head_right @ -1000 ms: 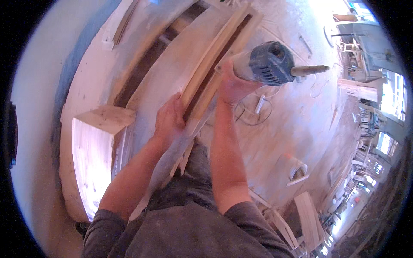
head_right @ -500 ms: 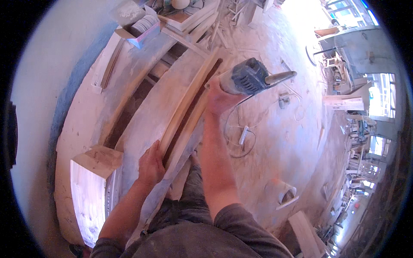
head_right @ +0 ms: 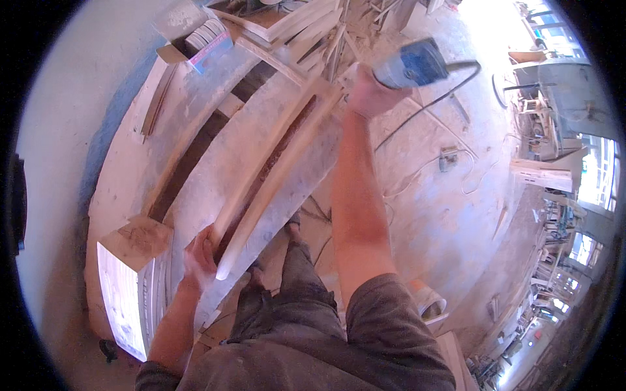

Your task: The person uses a handheld router to cut grooves and finish edges on several wooden planks, moving the tool along the wood by hand and turning the planks over to work on different sides.

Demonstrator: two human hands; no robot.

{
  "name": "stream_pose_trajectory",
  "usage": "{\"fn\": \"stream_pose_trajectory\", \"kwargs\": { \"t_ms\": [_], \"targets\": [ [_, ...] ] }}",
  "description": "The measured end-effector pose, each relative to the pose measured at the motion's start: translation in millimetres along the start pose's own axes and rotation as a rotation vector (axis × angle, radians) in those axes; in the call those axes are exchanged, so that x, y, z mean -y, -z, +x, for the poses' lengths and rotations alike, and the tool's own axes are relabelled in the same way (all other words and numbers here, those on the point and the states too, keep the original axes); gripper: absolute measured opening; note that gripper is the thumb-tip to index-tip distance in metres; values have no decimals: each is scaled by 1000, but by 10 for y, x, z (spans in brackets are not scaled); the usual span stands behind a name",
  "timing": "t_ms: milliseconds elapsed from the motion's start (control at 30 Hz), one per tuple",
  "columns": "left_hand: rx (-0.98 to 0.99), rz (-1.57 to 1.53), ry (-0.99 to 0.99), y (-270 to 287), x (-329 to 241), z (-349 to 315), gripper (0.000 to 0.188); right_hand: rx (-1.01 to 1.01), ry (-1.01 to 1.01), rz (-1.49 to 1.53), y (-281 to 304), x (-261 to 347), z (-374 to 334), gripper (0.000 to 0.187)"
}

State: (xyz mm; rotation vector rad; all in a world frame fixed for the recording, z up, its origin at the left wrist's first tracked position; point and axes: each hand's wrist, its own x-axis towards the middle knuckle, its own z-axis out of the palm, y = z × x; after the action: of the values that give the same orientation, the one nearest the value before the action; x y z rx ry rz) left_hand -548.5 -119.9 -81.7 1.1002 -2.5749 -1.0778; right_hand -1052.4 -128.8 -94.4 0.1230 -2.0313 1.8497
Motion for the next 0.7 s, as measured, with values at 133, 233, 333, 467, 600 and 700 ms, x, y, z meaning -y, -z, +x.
{"fn": "stream_pose_trajectory", "kwargs": {
  "t_ms": [133, 233, 333, 467, 600, 700],
  "targets": [
    [39, 36, 188, 66, -143, 21, 30, -5, -23, 192, 474, 229, -308, 92],
    [-5, 107, 195, 6, -350, 132, 34, 20, -71, 241, 802, 430, -741, 89],
    [18, 104, 297, -100, -521, 371, 38, 76, -102, 174, 1045, 537, -1215, 86],
    [-73, 214, 233, -209, -536, 420, 37, 172, -161, 154, 1244, 829, -1829, 74],
    [-82, 264, 223, -247, -577, 418, 33, 423, 546, -431, 1572, 465, -2420, 54],
    [-65, 264, 228, -191, -623, 442, 30, 487, 922, -679, 1714, 683, -2613, 41]
  ]
}}
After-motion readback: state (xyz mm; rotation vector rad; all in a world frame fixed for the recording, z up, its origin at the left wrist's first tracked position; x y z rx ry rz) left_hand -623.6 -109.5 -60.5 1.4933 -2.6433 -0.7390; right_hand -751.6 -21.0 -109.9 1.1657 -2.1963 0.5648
